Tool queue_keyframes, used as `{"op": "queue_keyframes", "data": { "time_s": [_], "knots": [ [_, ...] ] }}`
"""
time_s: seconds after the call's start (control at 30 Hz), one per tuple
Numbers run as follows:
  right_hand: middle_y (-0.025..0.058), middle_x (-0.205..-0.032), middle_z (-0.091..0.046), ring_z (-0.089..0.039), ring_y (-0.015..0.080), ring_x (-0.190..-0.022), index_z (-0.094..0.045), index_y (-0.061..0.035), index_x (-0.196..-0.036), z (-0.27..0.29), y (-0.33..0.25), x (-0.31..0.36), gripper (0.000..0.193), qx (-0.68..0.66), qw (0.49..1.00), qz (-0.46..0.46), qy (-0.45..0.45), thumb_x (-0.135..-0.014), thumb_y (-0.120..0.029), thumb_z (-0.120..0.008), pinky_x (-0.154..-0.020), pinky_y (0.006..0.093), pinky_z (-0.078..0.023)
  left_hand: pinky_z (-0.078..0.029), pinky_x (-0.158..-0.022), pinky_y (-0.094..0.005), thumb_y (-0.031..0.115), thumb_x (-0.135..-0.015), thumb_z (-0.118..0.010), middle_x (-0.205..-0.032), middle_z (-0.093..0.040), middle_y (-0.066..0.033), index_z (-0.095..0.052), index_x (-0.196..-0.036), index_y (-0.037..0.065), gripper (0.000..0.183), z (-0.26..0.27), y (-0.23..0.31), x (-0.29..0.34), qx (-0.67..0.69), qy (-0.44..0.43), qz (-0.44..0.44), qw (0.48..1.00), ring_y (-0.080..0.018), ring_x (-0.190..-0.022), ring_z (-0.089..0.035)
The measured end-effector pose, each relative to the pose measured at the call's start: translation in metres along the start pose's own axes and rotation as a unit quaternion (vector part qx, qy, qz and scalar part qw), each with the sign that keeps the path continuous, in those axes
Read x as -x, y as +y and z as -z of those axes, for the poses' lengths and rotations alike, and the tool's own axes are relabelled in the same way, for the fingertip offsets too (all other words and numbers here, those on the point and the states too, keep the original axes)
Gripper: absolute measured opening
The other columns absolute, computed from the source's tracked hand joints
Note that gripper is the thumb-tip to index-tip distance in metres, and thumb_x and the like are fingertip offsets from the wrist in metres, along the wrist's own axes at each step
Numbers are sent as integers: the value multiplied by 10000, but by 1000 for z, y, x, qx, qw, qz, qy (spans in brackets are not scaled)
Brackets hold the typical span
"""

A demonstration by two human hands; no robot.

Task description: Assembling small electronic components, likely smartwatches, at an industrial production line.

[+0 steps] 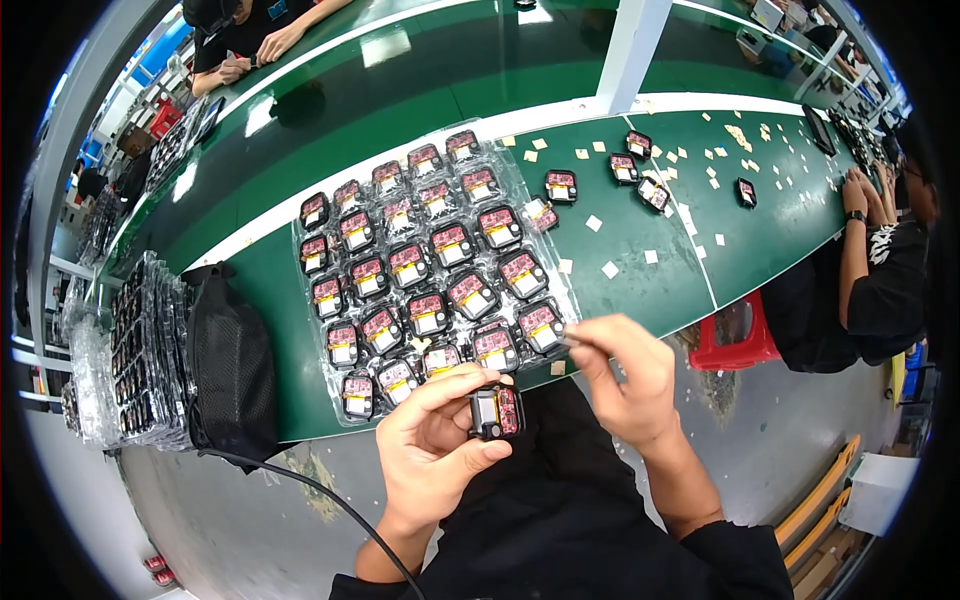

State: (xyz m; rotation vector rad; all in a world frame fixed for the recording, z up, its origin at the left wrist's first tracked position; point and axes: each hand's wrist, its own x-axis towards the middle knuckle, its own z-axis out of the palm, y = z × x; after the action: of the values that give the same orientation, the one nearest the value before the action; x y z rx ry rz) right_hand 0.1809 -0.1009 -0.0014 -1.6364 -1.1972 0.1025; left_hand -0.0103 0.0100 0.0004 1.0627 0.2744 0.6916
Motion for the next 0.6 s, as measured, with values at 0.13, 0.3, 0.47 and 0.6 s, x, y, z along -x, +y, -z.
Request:
{"op": "queue_keyframes", "data": {
  "time_s": [0.13, 0.3, 0.47, 0.6],
  "knots": [
    [177, -975, -640, -671, 379, -754, -635, -34, -1214, 0, 42, -33, 290, 125, 988, -83, 20, -925, -50, -650, -684, 455, -538, -512, -1045, -415, -112, -779, -804, -1327, -540, -180, -559, -1291, -62, 570, 1, 9, -16, -44, -18, -26, 999, -281, -1241, -585],
    [145, -1082, -564, -673, 381, -745, -619, -208, -1291, -6, 57, -66, 322, 299, 936, -151, -105, -974, -165, -586, -682, 500, -553, -545, -954, -342, -81, -825, -757, -1268, -547, -136, -628, -1204, -36, 403, 3, 28, -47, -249, 18, -41, 968, -208, -1136, -617],
    [113, -1051, -552, -677, 346, -726, -633, -192, -1235, -5, 63, -53, 277, 292, 944, -107, -107, -957, -195, -627, -645, 481, -550, -536, -876, -290, -76, -827, -737, -1247, -557, -114, -653, -1004, -29, 202, 21, 43, -90, -480, 44, -108, 870, -139, -1024, -623],
    [95, -1070, -566, -685, 332, -728, -644, -163, -1142, 1, 53, -38, 244, 289, 946, -124, -85, -923, -258, -697, -622, 470, -541, -538, -853, -277, -17, -819, -764, -1073, -649, -85, -661, -932, -20, 152, 39, 51, -128, -573, 60, -144, 804, -146, -971, -654]
  ]
}}
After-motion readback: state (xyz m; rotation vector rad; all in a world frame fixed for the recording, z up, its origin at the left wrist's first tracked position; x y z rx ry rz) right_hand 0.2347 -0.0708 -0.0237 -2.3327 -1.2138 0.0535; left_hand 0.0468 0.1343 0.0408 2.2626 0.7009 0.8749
